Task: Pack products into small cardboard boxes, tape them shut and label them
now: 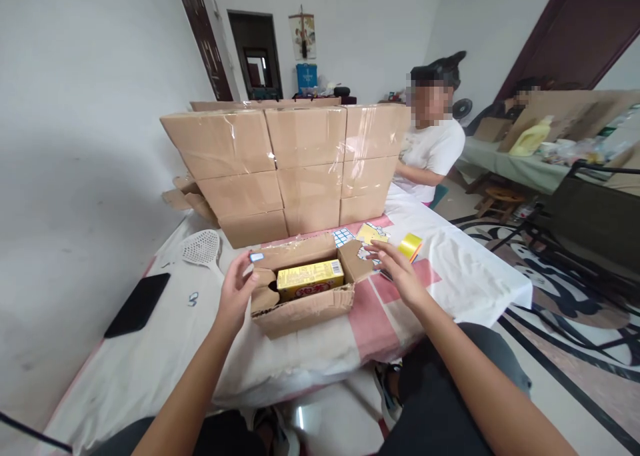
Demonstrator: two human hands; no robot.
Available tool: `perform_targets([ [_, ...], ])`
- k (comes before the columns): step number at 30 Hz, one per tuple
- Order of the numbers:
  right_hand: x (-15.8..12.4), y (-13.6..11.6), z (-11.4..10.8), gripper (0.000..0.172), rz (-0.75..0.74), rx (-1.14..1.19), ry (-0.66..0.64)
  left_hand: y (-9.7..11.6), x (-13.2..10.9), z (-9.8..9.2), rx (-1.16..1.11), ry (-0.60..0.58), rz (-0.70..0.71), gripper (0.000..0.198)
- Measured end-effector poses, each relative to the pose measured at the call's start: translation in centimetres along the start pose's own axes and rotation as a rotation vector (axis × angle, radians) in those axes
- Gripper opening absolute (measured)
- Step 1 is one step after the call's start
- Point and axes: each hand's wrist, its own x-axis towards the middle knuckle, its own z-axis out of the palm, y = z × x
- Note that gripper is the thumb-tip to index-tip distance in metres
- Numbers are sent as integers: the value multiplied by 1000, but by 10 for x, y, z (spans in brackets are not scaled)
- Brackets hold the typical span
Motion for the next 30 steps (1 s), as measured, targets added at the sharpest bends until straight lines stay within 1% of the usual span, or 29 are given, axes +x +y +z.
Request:
perform_targets([
  [1,-1,6,3,46,11,24,-31,5,-4,-2,64,57,72,67],
  [2,-3,11,8,47,3,38,-47,12,-7,-4,172,113,164,64],
  [3,-5,16,13,48,-14,50,-58,19,-8,-5,308,143,260,55],
  [4,-7,19,18,50,-35,57,-68,28,-8,-5,451,131,344,43],
  [5,-9,22,23,53,-53,56,-79,38,-6,-2,583,63,402,31],
  [6,-10,24,27,56,-68,47,-88,47,-2,4,681,-55,428,26],
  [8,-14,28,33,67,-92,30,-101,64,9,24,784,-369,404,22],
  [10,-15,30,39,84,-121,43,-140,77,19,52,895,-631,375,21],
  [11,-15,31,42,92,-137,66,-166,81,22,66,964,-724,363,21],
  [12,-15,31,46,98,-152,96,-187,84,23,79,1031,-783,354,20],
  [13,-15,32,51,99,-164,128,-196,86,24,90,1089,-815,348,18],
  [14,-16,32,57,94,-175,158,-194,88,23,97,1131,-824,348,17],
  [15,-16,31,63,85,-185,186,-179,90,21,102,1163,-827,352,17],
  [17,-19,31,76,66,-215,227,-154,92,18,105,1216,-830,352,18],
  [18,-22,30,82,61,-229,235,-142,92,16,103,1236,-836,338,18],
  [21,-29,28,94,57,-247,231,-97,90,12,98,1279,-859,253,22],
  [23,-32,27,96,57,-256,205,-72,87,7,94,1295,-823,219,28],
  [24,-33,26,95,57,-260,185,-72,87,4,92,1289,-776,221,32],
  [25,-33,25,94,57,-261,156,-79,87,-1,88,1264,-709,229,36],
  [26,-32,25,92,56,-259,119,-93,87,-7,82,1227,-610,231,40],
  [27,-32,24,89,55,-257,75,-114,88,-12,74,1182,-454,230,43],
  [28,-31,23,87,54,-254,31,-137,89,-17,63,1131,-264,230,45],
  [30,-29,21,82,54,-244,-39,-167,92,-23,38,1059,96,207,47],
])
